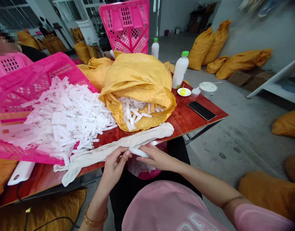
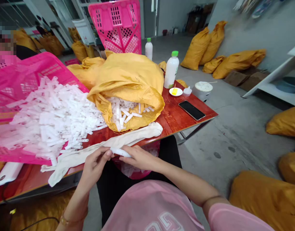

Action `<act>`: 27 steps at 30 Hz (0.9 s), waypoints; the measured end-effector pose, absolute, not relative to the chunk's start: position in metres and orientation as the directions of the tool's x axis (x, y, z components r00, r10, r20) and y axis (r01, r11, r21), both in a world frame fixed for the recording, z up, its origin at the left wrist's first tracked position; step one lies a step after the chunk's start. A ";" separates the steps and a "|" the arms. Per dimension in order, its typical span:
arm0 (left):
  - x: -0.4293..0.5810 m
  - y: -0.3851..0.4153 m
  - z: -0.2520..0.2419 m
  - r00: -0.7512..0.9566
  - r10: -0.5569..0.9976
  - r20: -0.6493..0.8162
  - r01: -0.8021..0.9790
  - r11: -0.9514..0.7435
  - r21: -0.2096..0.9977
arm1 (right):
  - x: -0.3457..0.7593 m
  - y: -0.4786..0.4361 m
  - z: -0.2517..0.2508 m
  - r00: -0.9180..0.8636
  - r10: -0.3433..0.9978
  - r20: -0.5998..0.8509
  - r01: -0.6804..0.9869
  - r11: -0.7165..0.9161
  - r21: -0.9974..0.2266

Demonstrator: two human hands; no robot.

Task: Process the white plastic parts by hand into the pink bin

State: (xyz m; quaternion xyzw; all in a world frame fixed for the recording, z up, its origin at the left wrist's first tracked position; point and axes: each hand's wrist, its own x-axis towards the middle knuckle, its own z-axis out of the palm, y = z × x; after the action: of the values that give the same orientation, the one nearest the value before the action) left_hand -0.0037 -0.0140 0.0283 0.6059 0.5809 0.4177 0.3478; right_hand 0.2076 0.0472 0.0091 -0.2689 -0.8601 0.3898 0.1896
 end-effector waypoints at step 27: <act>-0.027 -0.010 -0.022 0.280 0.932 -0.230 0.627 0.003 0.779 | 0.210 0.034 -0.092 -0.774 0.631 -0.046 0.589 0.692 -0.418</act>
State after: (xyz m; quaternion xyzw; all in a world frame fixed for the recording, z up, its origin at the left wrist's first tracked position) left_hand -0.0268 -0.0097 -0.0224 0.6820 0.5715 0.1821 0.4184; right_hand 0.2095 0.0336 -0.0917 -0.3321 -0.9184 0.2091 0.0508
